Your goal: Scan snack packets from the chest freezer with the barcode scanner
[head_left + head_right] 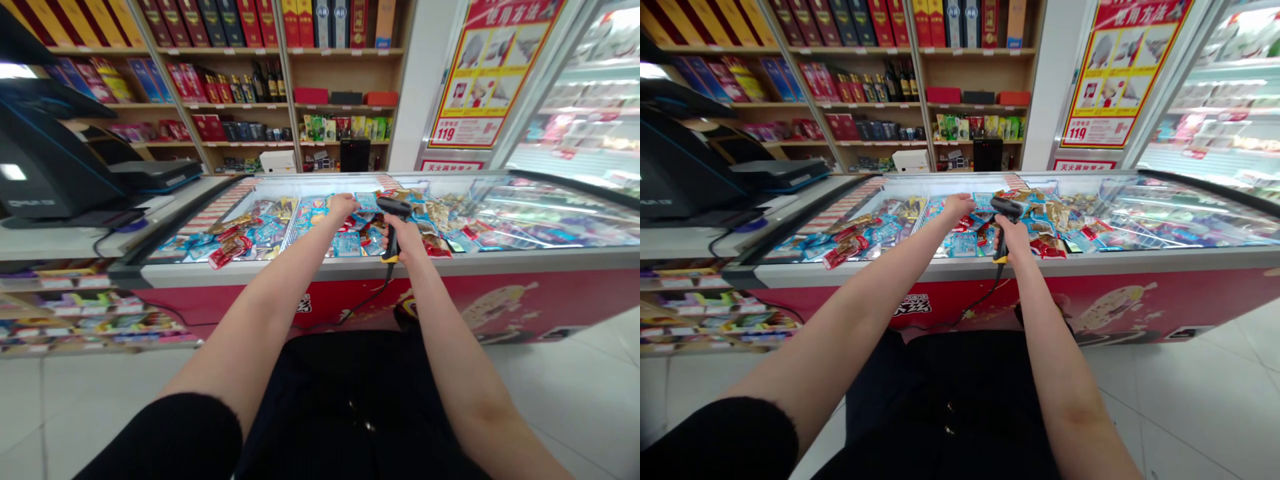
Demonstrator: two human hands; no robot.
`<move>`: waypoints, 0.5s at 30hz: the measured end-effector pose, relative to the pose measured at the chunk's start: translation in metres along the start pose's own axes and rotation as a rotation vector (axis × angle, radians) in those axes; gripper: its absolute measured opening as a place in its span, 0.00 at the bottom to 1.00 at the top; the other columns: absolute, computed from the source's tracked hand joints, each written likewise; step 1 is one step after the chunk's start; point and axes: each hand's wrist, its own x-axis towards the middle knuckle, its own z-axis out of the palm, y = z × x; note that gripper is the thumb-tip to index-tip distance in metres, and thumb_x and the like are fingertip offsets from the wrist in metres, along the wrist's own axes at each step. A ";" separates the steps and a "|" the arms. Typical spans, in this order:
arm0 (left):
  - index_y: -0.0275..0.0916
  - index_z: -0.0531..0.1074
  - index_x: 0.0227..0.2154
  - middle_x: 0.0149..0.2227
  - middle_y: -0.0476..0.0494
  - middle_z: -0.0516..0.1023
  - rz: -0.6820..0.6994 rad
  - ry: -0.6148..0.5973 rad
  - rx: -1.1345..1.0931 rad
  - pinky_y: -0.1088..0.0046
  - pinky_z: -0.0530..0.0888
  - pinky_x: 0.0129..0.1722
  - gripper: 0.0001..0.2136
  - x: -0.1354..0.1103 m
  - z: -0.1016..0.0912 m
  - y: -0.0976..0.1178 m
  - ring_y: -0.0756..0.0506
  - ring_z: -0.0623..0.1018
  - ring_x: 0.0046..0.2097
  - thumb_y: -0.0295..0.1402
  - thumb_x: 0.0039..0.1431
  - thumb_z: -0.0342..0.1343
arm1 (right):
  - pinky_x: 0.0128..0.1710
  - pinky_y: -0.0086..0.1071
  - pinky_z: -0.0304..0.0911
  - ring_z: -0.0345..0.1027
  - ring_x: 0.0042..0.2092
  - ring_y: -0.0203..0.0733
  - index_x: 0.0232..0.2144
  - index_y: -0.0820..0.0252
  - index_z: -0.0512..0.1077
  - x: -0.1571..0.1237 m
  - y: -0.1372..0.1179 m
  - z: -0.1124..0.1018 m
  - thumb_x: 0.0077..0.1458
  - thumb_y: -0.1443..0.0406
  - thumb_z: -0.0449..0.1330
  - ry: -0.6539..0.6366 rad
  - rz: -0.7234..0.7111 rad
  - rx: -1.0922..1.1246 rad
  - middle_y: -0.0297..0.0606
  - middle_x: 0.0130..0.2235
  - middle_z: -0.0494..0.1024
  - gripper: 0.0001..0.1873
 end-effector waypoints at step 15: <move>0.37 0.82 0.42 0.42 0.38 0.83 0.231 -0.033 0.577 0.64 0.72 0.53 0.14 -0.028 -0.022 -0.011 0.36 0.79 0.50 0.27 0.51 0.63 | 0.12 0.27 0.59 0.59 0.15 0.33 0.25 0.60 0.66 -0.003 0.017 0.011 0.59 0.65 0.60 -0.069 0.063 -0.072 0.30 0.16 0.68 0.12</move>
